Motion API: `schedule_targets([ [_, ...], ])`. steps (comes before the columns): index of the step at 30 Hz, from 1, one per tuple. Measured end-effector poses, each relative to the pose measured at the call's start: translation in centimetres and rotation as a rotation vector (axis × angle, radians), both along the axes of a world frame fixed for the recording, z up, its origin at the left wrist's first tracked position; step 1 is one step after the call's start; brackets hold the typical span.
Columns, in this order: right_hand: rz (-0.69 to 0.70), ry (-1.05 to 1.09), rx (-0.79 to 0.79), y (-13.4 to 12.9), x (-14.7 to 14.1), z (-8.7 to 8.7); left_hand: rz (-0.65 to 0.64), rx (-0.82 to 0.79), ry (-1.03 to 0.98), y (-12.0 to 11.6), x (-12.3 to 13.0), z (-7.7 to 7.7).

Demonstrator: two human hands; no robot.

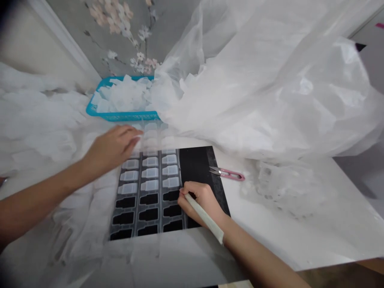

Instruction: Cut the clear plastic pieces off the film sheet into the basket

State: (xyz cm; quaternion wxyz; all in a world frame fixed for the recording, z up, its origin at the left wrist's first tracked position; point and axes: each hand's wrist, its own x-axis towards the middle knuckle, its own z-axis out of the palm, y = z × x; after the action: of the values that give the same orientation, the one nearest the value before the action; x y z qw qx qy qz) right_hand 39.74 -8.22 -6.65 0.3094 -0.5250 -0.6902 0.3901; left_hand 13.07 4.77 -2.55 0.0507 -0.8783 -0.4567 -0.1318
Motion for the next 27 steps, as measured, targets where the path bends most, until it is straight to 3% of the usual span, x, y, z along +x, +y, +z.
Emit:
schedule_targets([
  [2, -0.001, -0.005, 0.001, 0.0, 0.0, -0.1, 0.213, -0.070, 0.195, 2.2, -2.5, -0.3],
  [5, -0.009, -0.003, 0.022, -0.1, 0.0, -0.3, 0.304, -0.221, 0.310, 3.8, -5.1, -1.1],
  [9, -0.019, 0.005, 0.039, -0.1, 0.0, -0.6, 0.292, -0.243, 0.227, 3.8, -5.6, -0.8],
  [13, -0.015, 0.013, 0.049, -0.2, 0.1, -0.7, 0.303, -0.232, 0.177, 4.7, -4.3, 1.1],
  [16, -0.007, 0.009, 0.068, -0.2, 0.1, -0.6, 0.268, -0.324, 0.229, 6.4, -3.5, 2.0],
  [20, 0.004, 0.014, 0.071, -0.3, 0.2, -0.6, 0.159, -0.510, 0.351, 8.3, -3.1, 1.2],
  [24, 0.020, 0.011, 0.085, -0.3, 0.3, -0.6, 0.174, -0.479, 0.289, 8.5, -3.7, -0.4],
  [27, 0.026, 0.012, 0.082, -0.4, 0.4, -0.7, 0.190, -0.475, 0.230, 7.8, -4.5, -0.3],
])
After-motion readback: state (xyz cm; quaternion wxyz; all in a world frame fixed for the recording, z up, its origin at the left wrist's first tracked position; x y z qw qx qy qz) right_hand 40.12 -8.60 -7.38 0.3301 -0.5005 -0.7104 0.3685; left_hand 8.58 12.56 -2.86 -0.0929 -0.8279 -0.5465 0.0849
